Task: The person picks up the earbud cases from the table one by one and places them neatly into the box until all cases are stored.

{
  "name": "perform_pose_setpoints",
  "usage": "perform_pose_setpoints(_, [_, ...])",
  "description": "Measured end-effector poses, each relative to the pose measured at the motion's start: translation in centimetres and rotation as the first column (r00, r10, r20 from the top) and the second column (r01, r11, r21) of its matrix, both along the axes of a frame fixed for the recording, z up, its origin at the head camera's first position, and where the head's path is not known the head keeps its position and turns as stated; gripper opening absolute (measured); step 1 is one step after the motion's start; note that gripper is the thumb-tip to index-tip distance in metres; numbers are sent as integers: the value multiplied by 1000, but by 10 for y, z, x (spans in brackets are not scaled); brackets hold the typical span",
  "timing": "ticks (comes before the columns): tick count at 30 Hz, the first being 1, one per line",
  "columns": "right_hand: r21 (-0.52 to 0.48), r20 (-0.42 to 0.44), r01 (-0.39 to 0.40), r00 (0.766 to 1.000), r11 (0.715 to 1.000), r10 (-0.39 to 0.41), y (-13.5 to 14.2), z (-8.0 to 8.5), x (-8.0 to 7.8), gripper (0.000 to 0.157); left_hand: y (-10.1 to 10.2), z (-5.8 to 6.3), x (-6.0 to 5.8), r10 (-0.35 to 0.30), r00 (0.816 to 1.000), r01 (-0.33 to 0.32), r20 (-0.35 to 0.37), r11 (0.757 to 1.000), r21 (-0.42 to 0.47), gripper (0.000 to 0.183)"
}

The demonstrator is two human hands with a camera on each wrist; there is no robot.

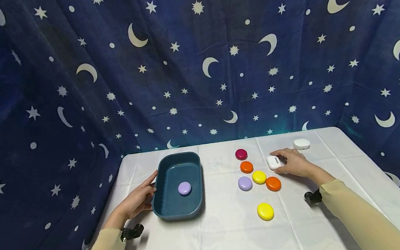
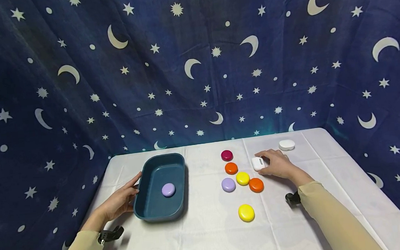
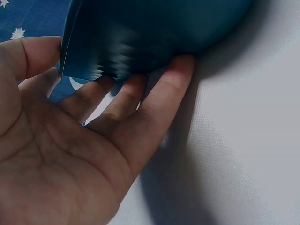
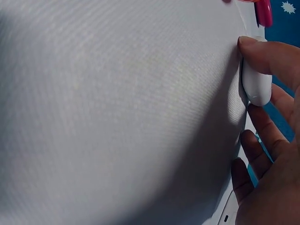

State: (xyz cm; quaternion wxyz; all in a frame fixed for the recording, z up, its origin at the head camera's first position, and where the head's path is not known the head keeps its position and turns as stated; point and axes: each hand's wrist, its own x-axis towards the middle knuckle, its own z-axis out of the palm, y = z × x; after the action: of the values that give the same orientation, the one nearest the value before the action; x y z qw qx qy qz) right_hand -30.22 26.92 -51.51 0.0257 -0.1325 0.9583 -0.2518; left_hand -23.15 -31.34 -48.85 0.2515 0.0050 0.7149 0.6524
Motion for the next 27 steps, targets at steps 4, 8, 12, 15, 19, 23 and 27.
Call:
perform_pose_setpoints(4, [1, 12, 0, 1000, 1000, 0, 0, 1, 0, 68, 0, 0, 0, 2, 1000, -2, -2, 1000, 8, 63])
perform_pose_setpoints(8, [-6, 28, 6, 1000, 1000, -6, 0, 2, 0, 68, -1, 0, 0, 4, 1000, -4, -7, 1000, 11, 63])
perform_pose_setpoints(12, [-15, 53, 11, 999, 1000, -11, -1, 4, 0, 68, 0, -1, 1, 15, 1000, -15, -11, 1000, 7, 63])
perform_pose_setpoints(15, [-21, 69, 20, 997, 1000, -19, -2, 6, -2, 68, 1, 0, 1, 22, 1000, -22, -12, 1000, 0, 63])
perform_pose_setpoints(19, [-33, 58, 19, 998, 999, -17, -6, 11, -4, 68, 1, 0, 1, 13, 1000, -13, -12, 1000, -7, 63])
perform_pose_setpoints(23, [-63, 30, -1, 1000, 998, 3, -15, 17, -5, 66, 0, 0, 1, 2, 1000, -2, -10, 1000, -9, 63])
perform_pose_setpoints(27, [-90, 31, -17, 999, 996, 19, -32, 26, -7, 65, 0, 0, 1, 6, 1000, -6, -8, 1000, -8, 63])
